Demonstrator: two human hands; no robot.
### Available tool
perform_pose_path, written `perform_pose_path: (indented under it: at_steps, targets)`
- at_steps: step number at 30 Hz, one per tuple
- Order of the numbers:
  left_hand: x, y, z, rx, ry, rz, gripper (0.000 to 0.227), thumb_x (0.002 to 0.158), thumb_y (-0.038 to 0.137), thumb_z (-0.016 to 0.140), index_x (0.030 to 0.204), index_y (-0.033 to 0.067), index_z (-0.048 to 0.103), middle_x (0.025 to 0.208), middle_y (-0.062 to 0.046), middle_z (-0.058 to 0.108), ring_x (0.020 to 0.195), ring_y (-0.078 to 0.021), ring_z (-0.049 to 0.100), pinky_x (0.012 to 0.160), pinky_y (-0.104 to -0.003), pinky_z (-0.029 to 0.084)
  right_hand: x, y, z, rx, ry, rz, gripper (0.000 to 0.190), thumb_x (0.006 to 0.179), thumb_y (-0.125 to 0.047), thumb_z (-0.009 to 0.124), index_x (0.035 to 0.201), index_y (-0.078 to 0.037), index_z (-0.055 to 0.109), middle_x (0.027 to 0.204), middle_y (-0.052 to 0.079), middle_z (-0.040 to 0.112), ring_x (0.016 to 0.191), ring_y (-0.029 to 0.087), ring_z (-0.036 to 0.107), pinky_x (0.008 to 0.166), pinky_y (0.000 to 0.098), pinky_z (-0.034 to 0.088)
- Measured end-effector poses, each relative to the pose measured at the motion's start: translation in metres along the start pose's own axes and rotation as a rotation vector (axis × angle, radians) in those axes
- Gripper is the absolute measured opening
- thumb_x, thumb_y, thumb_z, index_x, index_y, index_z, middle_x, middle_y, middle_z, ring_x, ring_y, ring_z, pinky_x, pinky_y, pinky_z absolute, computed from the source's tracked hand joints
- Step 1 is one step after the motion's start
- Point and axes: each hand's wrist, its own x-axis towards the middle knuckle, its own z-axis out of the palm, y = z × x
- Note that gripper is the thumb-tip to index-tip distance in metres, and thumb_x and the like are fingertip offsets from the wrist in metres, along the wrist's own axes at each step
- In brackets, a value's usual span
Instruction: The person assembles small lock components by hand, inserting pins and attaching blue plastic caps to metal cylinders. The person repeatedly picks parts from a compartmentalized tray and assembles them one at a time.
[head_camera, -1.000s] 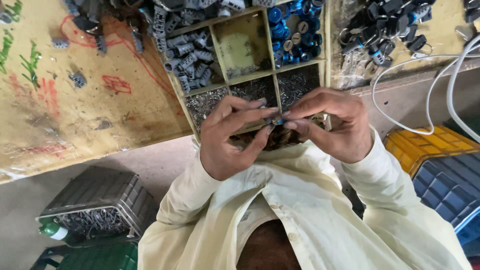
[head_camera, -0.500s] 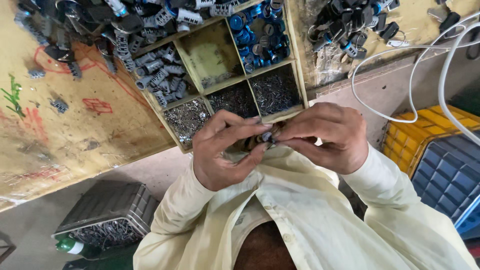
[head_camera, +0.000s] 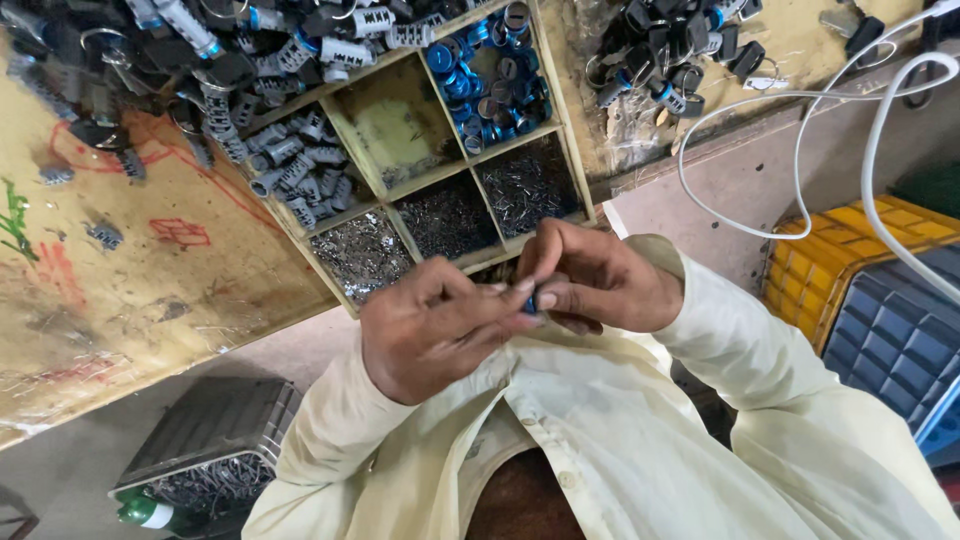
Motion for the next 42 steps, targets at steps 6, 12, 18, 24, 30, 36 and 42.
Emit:
perform_pose_path:
  at_steps: [6, 12, 18, 24, 30, 36, 42]
  targets:
    - [0.028, -0.018, 0.022, -0.206, 0.191, -0.143, 0.032, 0.089, 0.017, 0.089, 0.12, 0.0144, 0.077, 0.096, 0.0, 0.066, 0.075, -0.0094, 0.062, 0.067, -0.024, 0.052, 0.012, -0.05, -0.018, -1.514, 0.56, -0.606, 0.017, 0.101, -0.004, 0.078, 0.113, -0.008, 0.065, 0.122, 0.007, 0.063, 0.099, 0.023, 0.069, 0.083, 0.0331, 0.059]
    - [0.044, -0.019, 0.014, -0.216, 0.19, -0.115, 0.03, 0.091, 0.013, 0.087, 0.119, 0.0124, 0.077, 0.109, -0.004, 0.069, 0.096, -0.0119, 0.069, 0.085, -0.025, 0.059, -0.008, -0.057, -0.034, -2.051, 0.841, -0.502, 0.035, 0.09, -0.001, 0.083, 0.117, -0.011, 0.062, 0.137, 0.012, 0.056, 0.124, 0.036, 0.058, 0.102, 0.0469, 0.054]
    - [0.055, -0.015, 0.015, -0.274, 0.134, -0.177, 0.028, 0.094, 0.012, 0.083, 0.121, 0.0139, 0.074, 0.124, -0.009, 0.068, 0.111, -0.0201, 0.073, 0.095, -0.03, 0.063, -0.035, -0.047, -0.041, -1.864, 0.892, -0.408, 0.038, 0.089, 0.007, 0.071, 0.12, -0.012, 0.061, 0.143, 0.011, 0.056, 0.131, 0.035, 0.06, 0.109, 0.0456, 0.054]
    - [0.064, -0.01, 0.021, -0.162, 0.087, -0.125, 0.03, 0.093, 0.013, 0.084, 0.122, 0.014, 0.075, 0.118, -0.005, 0.073, 0.107, -0.0197, 0.073, 0.094, -0.031, 0.059, -0.011, -0.05, -0.038, -1.931, 0.989, -0.513, 0.043, 0.094, -0.02, 0.089, 0.125, -0.006, 0.063, 0.137, 0.018, 0.057, 0.123, 0.039, 0.056, 0.105, 0.0501, 0.048]
    - [0.065, -0.009, 0.019, -0.162, 0.108, -0.115, 0.028, 0.094, 0.012, 0.083, 0.121, 0.0123, 0.075, 0.117, -0.006, 0.074, 0.101, -0.0176, 0.074, 0.089, -0.028, 0.06, -0.016, -0.051, -0.041, -1.788, 0.947, -0.621, 0.026, 0.103, -0.009, 0.071, 0.128, -0.003, 0.066, 0.126, 0.013, 0.066, 0.119, 0.032, 0.061, 0.106, 0.0423, 0.05]
    - [0.073, -0.021, 0.027, -0.5, 0.02, -0.206, 0.023, 0.101, 0.015, 0.076, 0.124, 0.0089, 0.073, 0.124, -0.008, 0.071, 0.108, -0.0161, 0.077, 0.095, -0.028, 0.068, -0.027, -0.031, -0.051, -0.903, 0.962, -0.85, 0.023, 0.104, -0.005, 0.065, 0.126, 0.0, 0.067, 0.107, 0.009, 0.068, 0.09, 0.017, 0.062, 0.08, 0.0296, 0.048]
    - [0.081, -0.025, 0.028, -0.58, -0.03, -0.258, 0.024, 0.102, 0.014, 0.074, 0.125, 0.0082, 0.073, 0.122, -0.008, 0.072, 0.107, -0.0165, 0.078, 0.094, -0.028, 0.066, -0.021, -0.04, -0.041, -1.221, 0.706, -0.798, 0.016, 0.101, 0.005, 0.074, 0.113, -0.003, 0.067, 0.105, 0.011, 0.071, 0.092, 0.02, 0.068, 0.081, 0.033, 0.054]
